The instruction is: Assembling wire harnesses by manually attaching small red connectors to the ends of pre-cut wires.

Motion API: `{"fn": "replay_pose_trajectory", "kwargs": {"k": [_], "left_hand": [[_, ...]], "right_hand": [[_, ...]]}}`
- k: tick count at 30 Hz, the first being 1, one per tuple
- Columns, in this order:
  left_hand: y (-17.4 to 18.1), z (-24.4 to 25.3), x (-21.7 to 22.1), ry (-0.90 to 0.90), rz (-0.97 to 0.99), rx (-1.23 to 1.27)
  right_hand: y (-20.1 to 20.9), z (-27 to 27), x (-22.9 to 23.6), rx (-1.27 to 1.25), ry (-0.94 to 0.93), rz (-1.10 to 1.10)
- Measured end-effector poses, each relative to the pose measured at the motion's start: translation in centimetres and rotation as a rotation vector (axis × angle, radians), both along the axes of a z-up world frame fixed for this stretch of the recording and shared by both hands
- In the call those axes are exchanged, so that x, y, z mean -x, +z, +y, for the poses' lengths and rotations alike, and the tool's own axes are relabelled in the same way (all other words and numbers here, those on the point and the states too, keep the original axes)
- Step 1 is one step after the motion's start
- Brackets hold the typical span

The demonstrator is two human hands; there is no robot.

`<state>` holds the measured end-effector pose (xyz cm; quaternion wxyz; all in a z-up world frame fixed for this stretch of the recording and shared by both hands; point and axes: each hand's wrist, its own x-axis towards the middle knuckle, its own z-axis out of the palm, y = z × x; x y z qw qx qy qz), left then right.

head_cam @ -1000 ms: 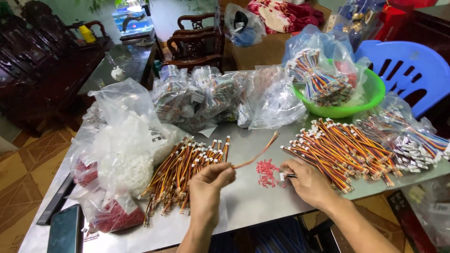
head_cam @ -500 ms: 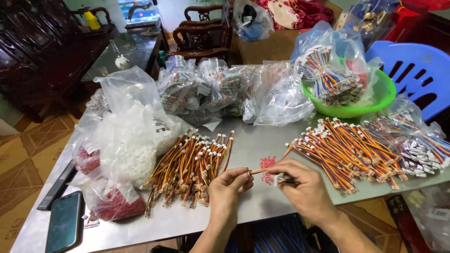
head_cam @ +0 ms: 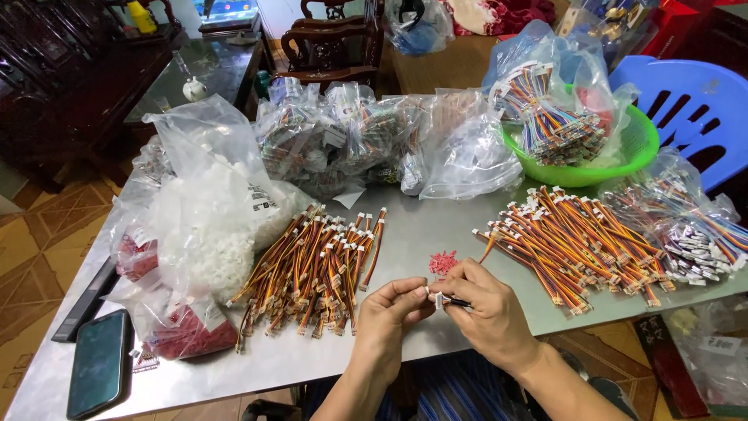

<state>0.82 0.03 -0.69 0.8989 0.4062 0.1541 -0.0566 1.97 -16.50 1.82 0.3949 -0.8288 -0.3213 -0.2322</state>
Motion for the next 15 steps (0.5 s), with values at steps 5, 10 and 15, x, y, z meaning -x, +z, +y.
{"fn": "replay_pose_trajectory", "kwargs": {"k": [5,10,15], "left_hand": [[-1.4,0.1,-0.3,-0.039,-0.028,0.075],[-1.4,0.0,-0.1,-0.025,-0.109,0.111],[-0.9,-0.6,0.1,0.038,-0.106,-0.071]], "right_hand": [[-0.7,0.7,0.4,-0.111,0.032,0.013],[0.5,0.7,0.3,-0.078,0.110,0.038],[0.5,-0.6,-0.3,0.209,-0.040,0.133]]}}
